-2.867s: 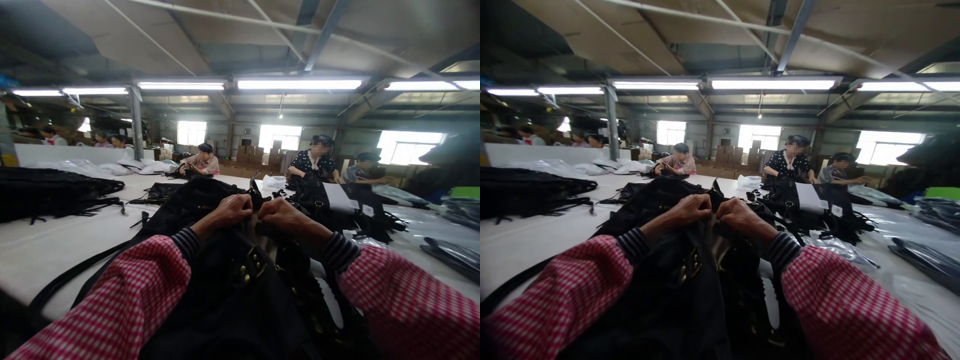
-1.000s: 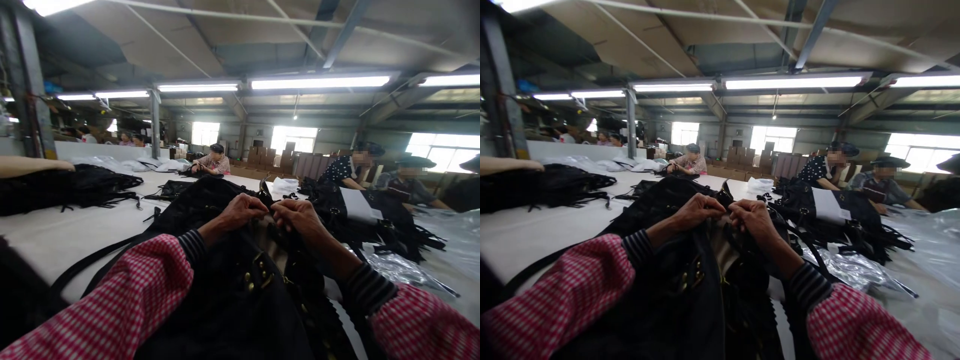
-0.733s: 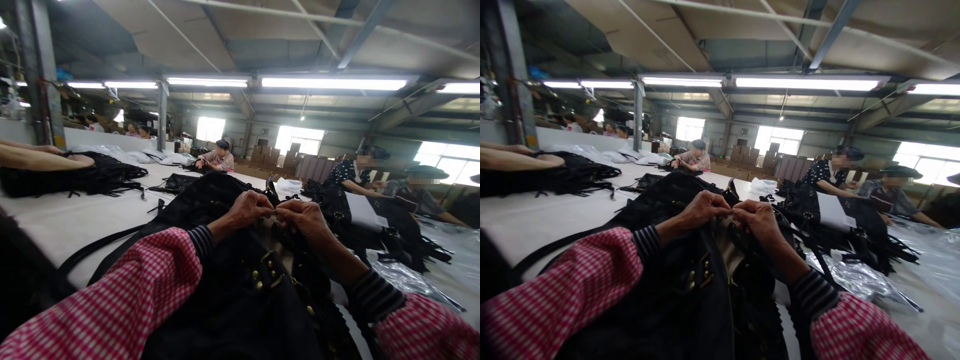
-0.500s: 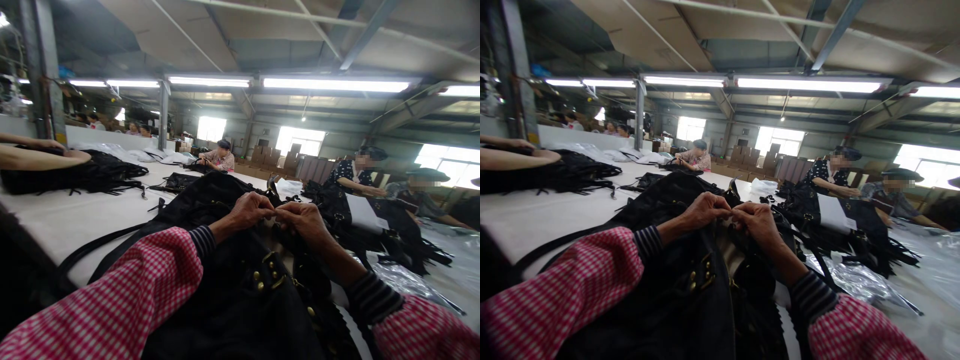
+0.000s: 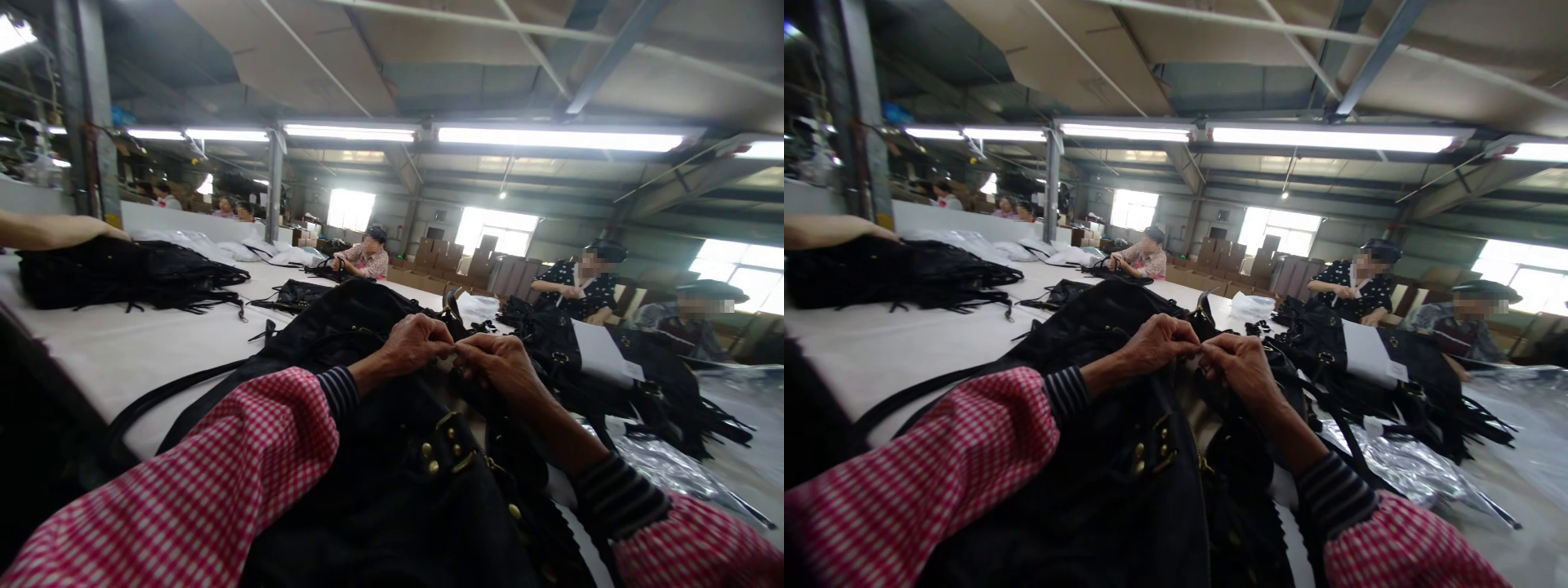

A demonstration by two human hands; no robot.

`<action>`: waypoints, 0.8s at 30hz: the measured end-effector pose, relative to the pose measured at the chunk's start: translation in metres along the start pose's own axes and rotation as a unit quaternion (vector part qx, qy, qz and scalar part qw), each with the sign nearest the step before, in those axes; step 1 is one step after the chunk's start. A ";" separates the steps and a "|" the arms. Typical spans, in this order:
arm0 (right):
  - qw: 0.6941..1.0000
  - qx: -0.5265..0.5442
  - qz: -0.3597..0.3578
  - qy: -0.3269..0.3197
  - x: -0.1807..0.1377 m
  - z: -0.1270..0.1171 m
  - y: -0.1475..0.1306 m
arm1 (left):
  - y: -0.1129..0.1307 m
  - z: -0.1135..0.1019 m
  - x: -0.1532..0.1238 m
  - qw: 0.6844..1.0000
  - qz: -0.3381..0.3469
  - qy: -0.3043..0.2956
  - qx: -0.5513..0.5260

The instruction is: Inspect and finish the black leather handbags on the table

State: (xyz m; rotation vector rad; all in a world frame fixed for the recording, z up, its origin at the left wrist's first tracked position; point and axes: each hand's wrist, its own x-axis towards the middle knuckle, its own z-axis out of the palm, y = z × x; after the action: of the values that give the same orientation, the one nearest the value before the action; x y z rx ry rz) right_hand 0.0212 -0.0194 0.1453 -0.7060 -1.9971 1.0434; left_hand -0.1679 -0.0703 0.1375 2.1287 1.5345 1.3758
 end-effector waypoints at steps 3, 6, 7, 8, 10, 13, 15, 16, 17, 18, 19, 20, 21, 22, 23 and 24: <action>1.000 0.004 0.007 -0.007 0.001 -0.001 0.000 | 0.003 0.000 -0.001 1.000 -0.001 0.000 0.014; 0.999 0.030 0.023 0.001 0.002 -0.003 0.001 | 0.006 -0.001 -0.001 1.000 -0.003 0.003 0.025; 0.999 0.035 0.026 0.004 0.002 -0.003 0.001 | 0.007 -0.001 -0.002 1.000 -0.005 0.003 0.030; 0.999 0.036 0.025 0.005 0.002 -0.004 0.002 | 0.008 -0.001 -0.002 0.999 -0.006 0.004 0.035; 1.000 0.022 0.017 -0.001 0.001 -0.004 0.003 | 0.010 -0.001 -0.003 0.999 -0.009 0.005 0.047; 1.000 -0.002 0.006 -0.004 0.000 -0.001 0.004 | 0.012 -0.001 -0.004 0.998 -0.012 0.004 0.068; 1.000 -0.014 0.002 0.000 -0.001 0.001 0.003 | 0.012 -0.001 -0.004 0.997 -0.011 0.004 0.081; 1.000 -0.019 0.001 0.003 0.000 0.002 0.003 | 0.011 -0.001 -0.004 0.996 -0.010 0.004 0.088; 1.000 -0.024 0.001 0.008 0.000 0.003 0.002 | 0.010 -0.001 -0.003 0.995 -0.007 0.002 0.096; 0.999 -0.029 0.004 0.012 0.000 0.003 0.001 | 0.009 -0.001 -0.003 0.995 -0.004 0.000 0.104; 0.999 -0.037 0.010 0.013 0.000 0.003 0.000 | 0.008 -0.001 -0.002 0.994 -0.001 -0.002 0.113; 0.999 -0.049 0.020 0.012 -0.001 0.001 -0.001 | 0.008 -0.001 -0.002 0.992 0.001 -0.005 0.123; 0.997 -0.065 0.033 0.010 -0.002 -0.002 -0.001 | 0.009 -0.001 -0.003 0.991 0.001 -0.008 0.135; 0.995 -0.088 0.045 0.004 -0.004 -0.005 -0.001 | 0.011 -0.001 -0.003 0.989 -0.002 -0.011 0.147; 0.992 -0.113 0.053 0.003 -0.006 -0.007 -0.001 | 0.014 0.000 -0.004 0.987 -0.003 -0.017 0.159; 0.988 -0.143 0.052 0.005 -0.007 -0.009 0.001 | 0.017 0.000 -0.005 0.985 -0.007 -0.024 0.171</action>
State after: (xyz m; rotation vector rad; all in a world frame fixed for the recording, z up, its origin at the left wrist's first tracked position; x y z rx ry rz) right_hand 0.0324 -0.0201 0.1456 -0.9749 -2.1424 0.8175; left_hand -0.1573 -0.0821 0.1451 2.3143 1.8743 1.1119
